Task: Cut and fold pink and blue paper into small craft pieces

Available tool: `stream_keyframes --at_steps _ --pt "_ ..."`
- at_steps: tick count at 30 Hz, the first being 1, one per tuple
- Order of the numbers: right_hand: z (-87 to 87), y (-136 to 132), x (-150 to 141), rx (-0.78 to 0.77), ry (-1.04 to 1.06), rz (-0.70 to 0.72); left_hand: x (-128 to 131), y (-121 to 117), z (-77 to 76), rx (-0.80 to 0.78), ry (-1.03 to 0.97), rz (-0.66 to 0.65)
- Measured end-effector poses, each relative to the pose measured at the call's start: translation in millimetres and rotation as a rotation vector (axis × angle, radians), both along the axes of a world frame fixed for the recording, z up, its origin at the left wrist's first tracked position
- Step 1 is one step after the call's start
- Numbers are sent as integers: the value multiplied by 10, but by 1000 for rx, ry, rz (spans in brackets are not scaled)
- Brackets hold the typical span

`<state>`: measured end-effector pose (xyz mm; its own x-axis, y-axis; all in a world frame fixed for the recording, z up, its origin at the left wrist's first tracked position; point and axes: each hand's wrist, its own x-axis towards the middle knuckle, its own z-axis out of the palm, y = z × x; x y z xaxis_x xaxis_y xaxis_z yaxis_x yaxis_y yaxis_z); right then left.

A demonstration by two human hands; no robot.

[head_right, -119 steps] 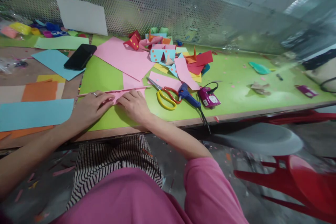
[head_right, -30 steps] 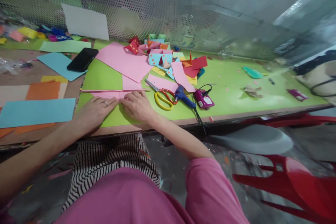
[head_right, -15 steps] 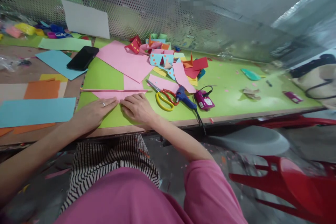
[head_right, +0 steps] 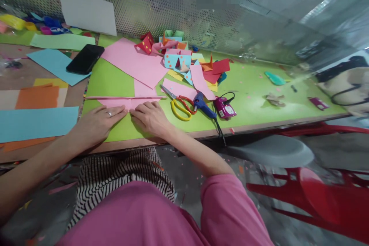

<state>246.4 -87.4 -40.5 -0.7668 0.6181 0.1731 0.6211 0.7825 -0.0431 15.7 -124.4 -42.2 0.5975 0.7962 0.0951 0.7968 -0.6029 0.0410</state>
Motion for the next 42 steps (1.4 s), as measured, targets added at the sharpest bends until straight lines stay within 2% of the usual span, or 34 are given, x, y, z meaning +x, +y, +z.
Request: stream_keyframes --at_steps 3,9,12,15,17,20,24,28,34,38,42 --pt "8 -20 -9 20 -19 -11 -32 -55 42 -13 31 38" --pt "-18 -14 -40 22 -8 -18 -101 -222 -20 62 22 115" --pt "-7 20 -23 -53 35 -20 -108 -269 10 126 54 159" --pt "28 67 54 -184 163 28 -81 -273 79 184 43 217" --pt "52 97 124 -235 268 52 -29 -252 104 204 -11 209" --pt "67 123 211 -196 350 23 96 -195 79 189 -74 112" --pt "42 109 255 -124 265 -27 242 -108 12 138 -34 60" --pt "-7 91 254 -112 148 -7 274 -56 1 85 -4 52" --pt "-31 112 255 -108 134 18 302 -28 59 55 36 51" --pt "-4 129 211 -74 102 -11 366 -47 118 94 89 82" --pt "13 166 158 -43 62 10 308 -54 193 99 11 119"
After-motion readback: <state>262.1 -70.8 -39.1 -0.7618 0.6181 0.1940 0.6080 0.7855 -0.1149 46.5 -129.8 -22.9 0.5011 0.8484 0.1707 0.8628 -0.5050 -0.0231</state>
